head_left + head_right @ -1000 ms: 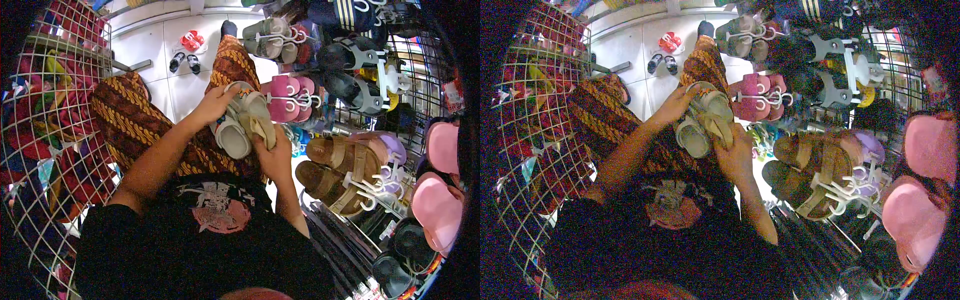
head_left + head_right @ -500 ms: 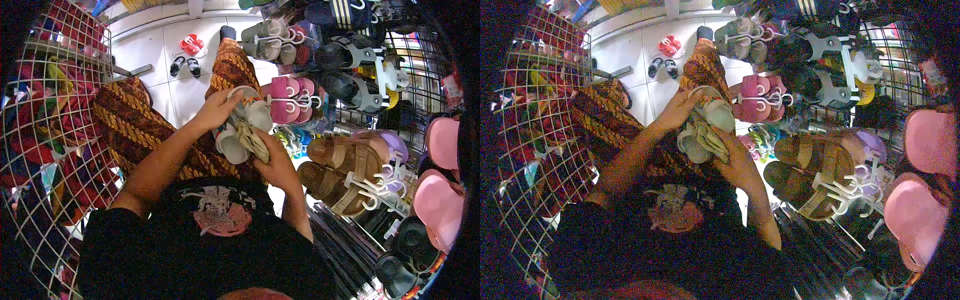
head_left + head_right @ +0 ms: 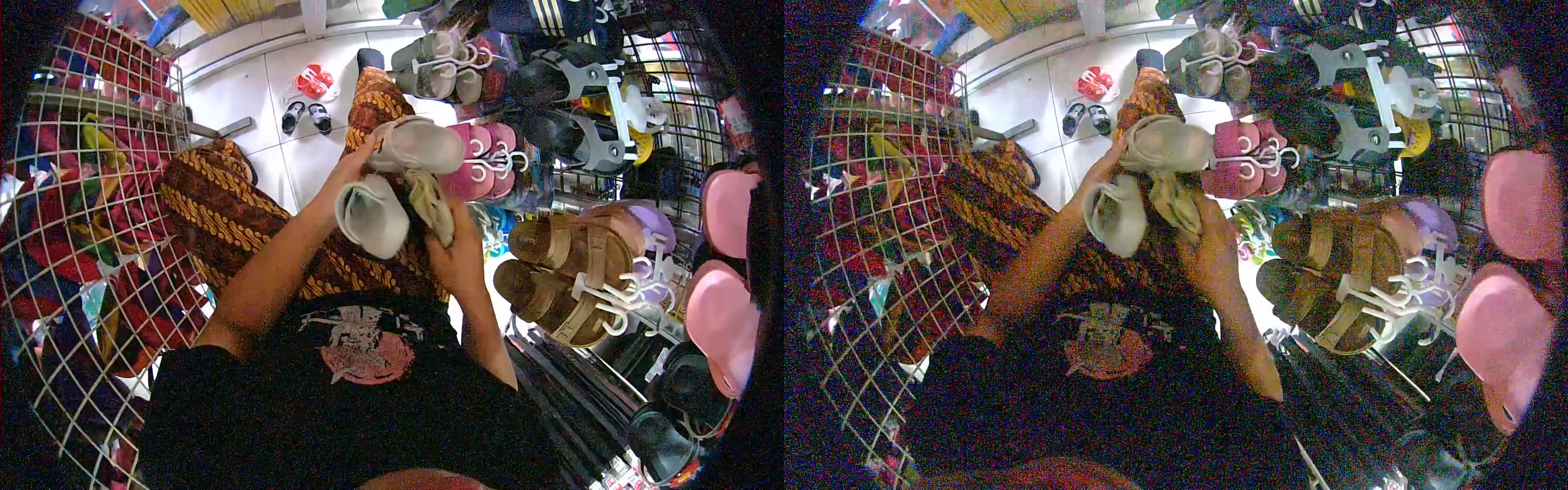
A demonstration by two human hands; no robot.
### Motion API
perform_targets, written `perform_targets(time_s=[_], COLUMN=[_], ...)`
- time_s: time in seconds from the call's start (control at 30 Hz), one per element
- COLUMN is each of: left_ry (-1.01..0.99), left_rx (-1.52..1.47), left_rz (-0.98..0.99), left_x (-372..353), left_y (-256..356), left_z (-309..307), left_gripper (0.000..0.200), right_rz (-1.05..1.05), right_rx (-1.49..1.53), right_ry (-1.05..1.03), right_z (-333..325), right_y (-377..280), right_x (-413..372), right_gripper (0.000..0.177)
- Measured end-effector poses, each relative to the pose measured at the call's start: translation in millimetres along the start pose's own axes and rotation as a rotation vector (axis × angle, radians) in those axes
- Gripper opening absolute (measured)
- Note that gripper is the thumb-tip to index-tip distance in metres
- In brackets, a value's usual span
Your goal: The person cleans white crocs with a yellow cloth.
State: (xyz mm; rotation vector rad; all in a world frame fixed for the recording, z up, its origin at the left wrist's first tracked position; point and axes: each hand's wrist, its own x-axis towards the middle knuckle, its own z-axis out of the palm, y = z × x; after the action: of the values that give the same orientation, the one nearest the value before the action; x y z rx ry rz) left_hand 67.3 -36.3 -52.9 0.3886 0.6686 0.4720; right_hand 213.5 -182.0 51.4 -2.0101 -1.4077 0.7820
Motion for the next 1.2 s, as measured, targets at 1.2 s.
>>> perform_targets(time_s=[1.2], left_ry=[0.031], left_rx=[0.487], left_rz=[0.073], left_x=[-12], left_y=[-16], left_z=[18], left_gripper=[0.036], right_rz=[0.116], right_rx=[-0.022], right_ry=[0.369], right_z=[-10], right_y=[5], right_x=[34], right_gripper=[0.035])
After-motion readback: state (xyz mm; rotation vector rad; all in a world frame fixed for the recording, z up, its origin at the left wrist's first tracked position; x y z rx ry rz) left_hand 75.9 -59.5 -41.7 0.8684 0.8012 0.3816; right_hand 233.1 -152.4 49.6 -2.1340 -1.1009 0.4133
